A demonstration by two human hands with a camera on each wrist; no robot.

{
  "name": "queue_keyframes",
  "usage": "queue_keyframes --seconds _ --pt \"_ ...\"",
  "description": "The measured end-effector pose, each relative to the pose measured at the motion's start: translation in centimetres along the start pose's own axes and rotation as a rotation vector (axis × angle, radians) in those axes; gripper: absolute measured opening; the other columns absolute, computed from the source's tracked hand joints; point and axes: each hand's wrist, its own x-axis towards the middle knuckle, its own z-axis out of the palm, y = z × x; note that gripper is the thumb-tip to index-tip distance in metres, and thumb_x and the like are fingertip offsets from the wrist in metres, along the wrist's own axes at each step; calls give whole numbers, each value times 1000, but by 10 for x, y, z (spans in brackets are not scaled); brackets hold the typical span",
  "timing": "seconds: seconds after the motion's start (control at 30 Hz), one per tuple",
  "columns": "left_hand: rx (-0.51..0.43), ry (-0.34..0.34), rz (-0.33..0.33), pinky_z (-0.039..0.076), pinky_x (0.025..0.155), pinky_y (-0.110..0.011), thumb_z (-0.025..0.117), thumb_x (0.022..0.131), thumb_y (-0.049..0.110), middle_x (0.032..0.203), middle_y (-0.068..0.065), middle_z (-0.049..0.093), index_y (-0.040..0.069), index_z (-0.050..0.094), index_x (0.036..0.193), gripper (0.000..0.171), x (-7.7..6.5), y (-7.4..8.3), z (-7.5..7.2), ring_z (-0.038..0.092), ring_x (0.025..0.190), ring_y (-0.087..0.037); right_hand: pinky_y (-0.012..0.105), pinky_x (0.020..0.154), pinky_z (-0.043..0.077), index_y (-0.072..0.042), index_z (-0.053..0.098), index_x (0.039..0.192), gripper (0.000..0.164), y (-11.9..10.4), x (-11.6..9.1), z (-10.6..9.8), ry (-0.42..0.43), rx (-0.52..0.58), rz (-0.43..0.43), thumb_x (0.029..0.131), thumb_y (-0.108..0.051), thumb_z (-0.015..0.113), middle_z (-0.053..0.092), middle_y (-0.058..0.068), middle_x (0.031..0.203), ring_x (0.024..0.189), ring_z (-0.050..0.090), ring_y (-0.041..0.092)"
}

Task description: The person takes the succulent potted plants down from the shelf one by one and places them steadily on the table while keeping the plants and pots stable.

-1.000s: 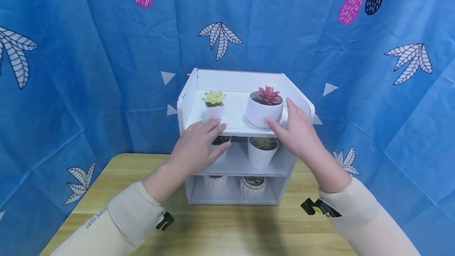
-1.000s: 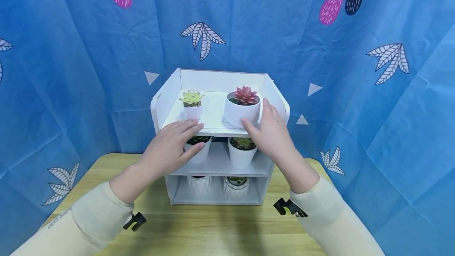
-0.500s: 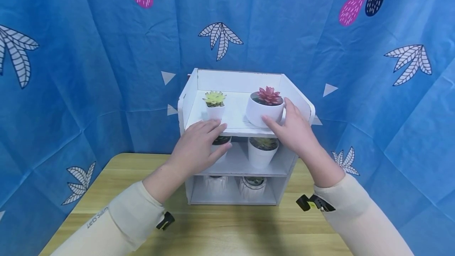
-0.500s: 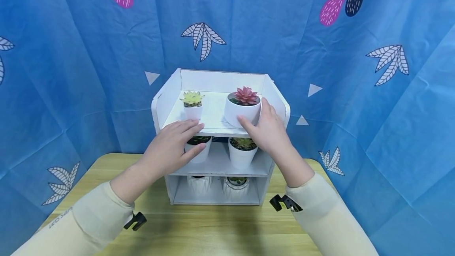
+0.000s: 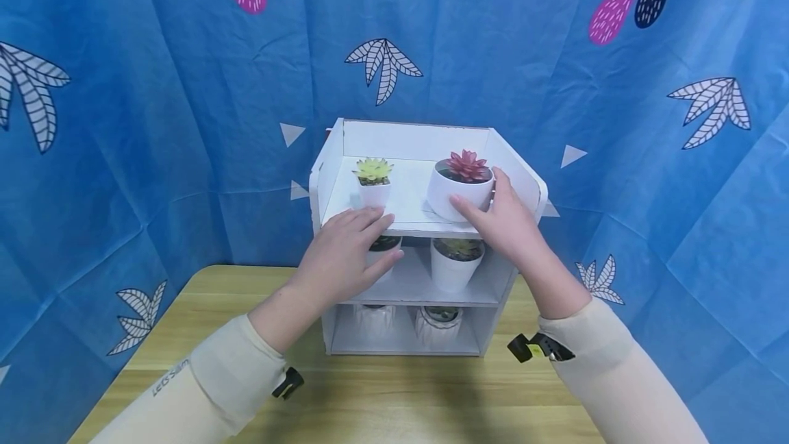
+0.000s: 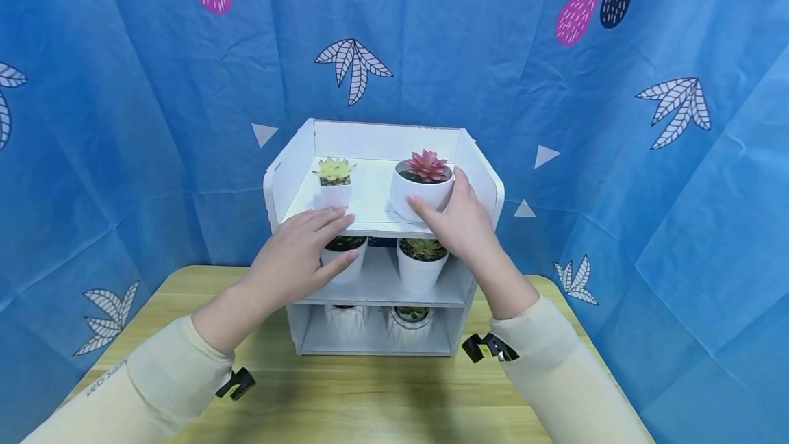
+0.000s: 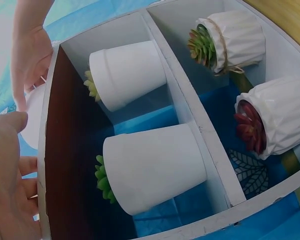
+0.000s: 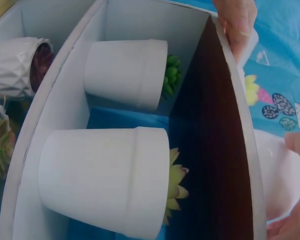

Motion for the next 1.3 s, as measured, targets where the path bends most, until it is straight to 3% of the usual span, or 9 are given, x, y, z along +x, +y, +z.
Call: queue_keyframes --seconds 0.23,0.6,0.9,1.13,1.3 --pt "-2 -4 -9 27 119 -46 59 95 56 152 -5 48 18 51 148 66 0 1 0 42 141 -24 67 108 31 -11 0 161 118 -4 3 0 -14 50 60 82 -74 61 27 22 160 144 33 40" --pt "2 -3 3 27 119 -46 56 95 59 152 -6 48 17 51 148 67 -1 1 -1 41 142 -25 61 112 31 -9 3 160 119 -9 13 1 -18 138 88 80 -70 67 28 22 159 144 34 39" --pt "-2 1 14 26 119 -44 55 96 59 151 -6 49 16 51 148 67 -1 1 -2 42 141 -25 59 115 28 -8 9 159 113 -12 17 0 -11 241 73 82 -59 74 28 19 159 144 32 36" --pt "1 1 17 26 119 -44 55 96 59 151 -6 49 16 51 148 68 -1 1 -3 42 141 -25 56 115 29 -9 26 155 98 -11 21 1 -7 310 26 83 -52 77 39 14 154 141 37 31" --pt "3 0 18 26 119 -44 57 94 60 151 -6 49 17 51 148 69 -1 0 -3 42 141 -25 55 115 29 -10 29 154 95 -11 22 1 -8 333 25 83 -51 77 40 12 153 140 38 29"
